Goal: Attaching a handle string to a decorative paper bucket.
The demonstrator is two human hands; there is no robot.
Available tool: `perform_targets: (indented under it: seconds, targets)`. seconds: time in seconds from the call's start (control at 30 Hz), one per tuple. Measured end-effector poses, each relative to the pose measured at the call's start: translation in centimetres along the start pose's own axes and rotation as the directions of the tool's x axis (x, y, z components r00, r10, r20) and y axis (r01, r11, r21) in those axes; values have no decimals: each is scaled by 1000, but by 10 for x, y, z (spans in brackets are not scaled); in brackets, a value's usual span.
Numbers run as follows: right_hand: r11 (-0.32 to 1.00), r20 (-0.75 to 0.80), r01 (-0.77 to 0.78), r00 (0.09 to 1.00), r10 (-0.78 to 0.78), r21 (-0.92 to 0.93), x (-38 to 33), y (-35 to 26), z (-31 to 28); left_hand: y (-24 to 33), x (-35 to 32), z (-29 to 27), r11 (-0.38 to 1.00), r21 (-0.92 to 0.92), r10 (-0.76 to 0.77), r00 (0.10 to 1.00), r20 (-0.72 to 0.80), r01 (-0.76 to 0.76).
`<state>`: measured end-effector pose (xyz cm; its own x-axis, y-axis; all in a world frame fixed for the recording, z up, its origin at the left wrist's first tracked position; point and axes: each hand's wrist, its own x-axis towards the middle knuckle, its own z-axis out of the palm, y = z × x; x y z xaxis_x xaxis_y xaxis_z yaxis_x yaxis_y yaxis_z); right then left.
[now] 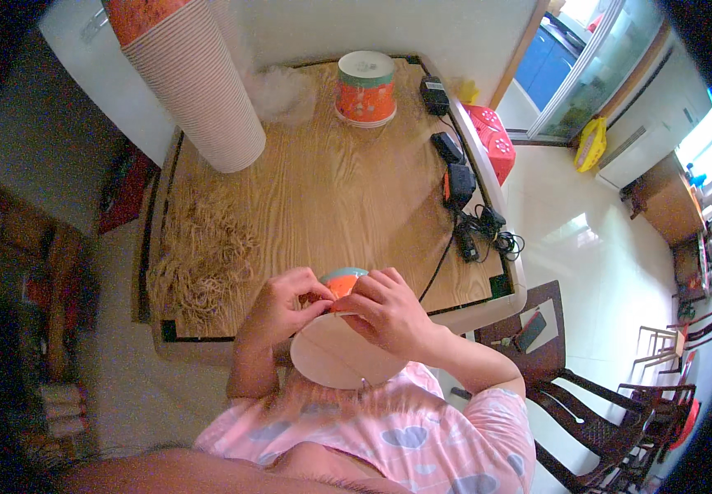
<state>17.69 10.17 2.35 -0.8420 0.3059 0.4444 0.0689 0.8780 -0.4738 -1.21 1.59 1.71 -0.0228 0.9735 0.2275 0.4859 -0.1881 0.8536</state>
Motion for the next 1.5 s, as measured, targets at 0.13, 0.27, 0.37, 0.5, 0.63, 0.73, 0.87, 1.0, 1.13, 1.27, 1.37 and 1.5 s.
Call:
perform_targets:
  seconds: [0.13, 0.27, 0.37, 0.5, 0.63, 0.73, 0.87, 1.0, 1.13, 1.27, 1.37, 1.5]
  targets:
    - [1000, -15, -5, 1000, 5, 24, 1, -1, 0, -3, -3, -1, 1000, -27, 17, 1000, 7, -17]
    - [999, -8, -22, 1000, 22, 31, -2, -1, 0, 1, -4, -3, 997, -50, -52, 998, 35, 53]
    - [999, 2, -14, 1000, 14, 31, -2, -3, -1, 2, -5, -3, 998, -37, -54, 998, 42, 56]
    - [1000, 22, -6, 1000, 6, 13, -2, -3, -2, 4, -4, -2, 999, -25, -45, 999, 24, 45]
    - [998, 34, -38, 999, 36, 49, 0, -6, -3, 0, -4, -1, 1000, -22, -4, 1000, 9, 4]
    - [999, 28, -52, 998, 52, 10, 1, -7, 0, 5, -4, -3, 999, -26, -44, 998, 37, 45]
    - [997, 14, -25, 1000, 26, -70, 1, -8, 3, 4, -4, -1, 999, -30, -32, 999, 19, 33]
    - [995, 0, -2, 1000, 2, -97, 0, -8, 3, 3, -5, -1, 995, -66, -67, 997, 35, 70]
    - [999, 32, -44, 999, 43, 9, 2, -7, -2, 3, -4, -3, 987, -122, -98, 994, 39, 102]
    - [937, 47, -182, 983, 176, 297, 4, 2, -7, 2, -6, 0, 986, -138, -92, 996, 8, 93]
    - [829, 174, -363, 932, 319, 425, 10, 14, -6, 0, -4, 3, 982, -191, -22, 997, -80, 7]
    - [540, 488, -639, 768, 414, 547, 19, 25, -4, -2, -1, 6, 991, -131, -22, 994, -105, 8]
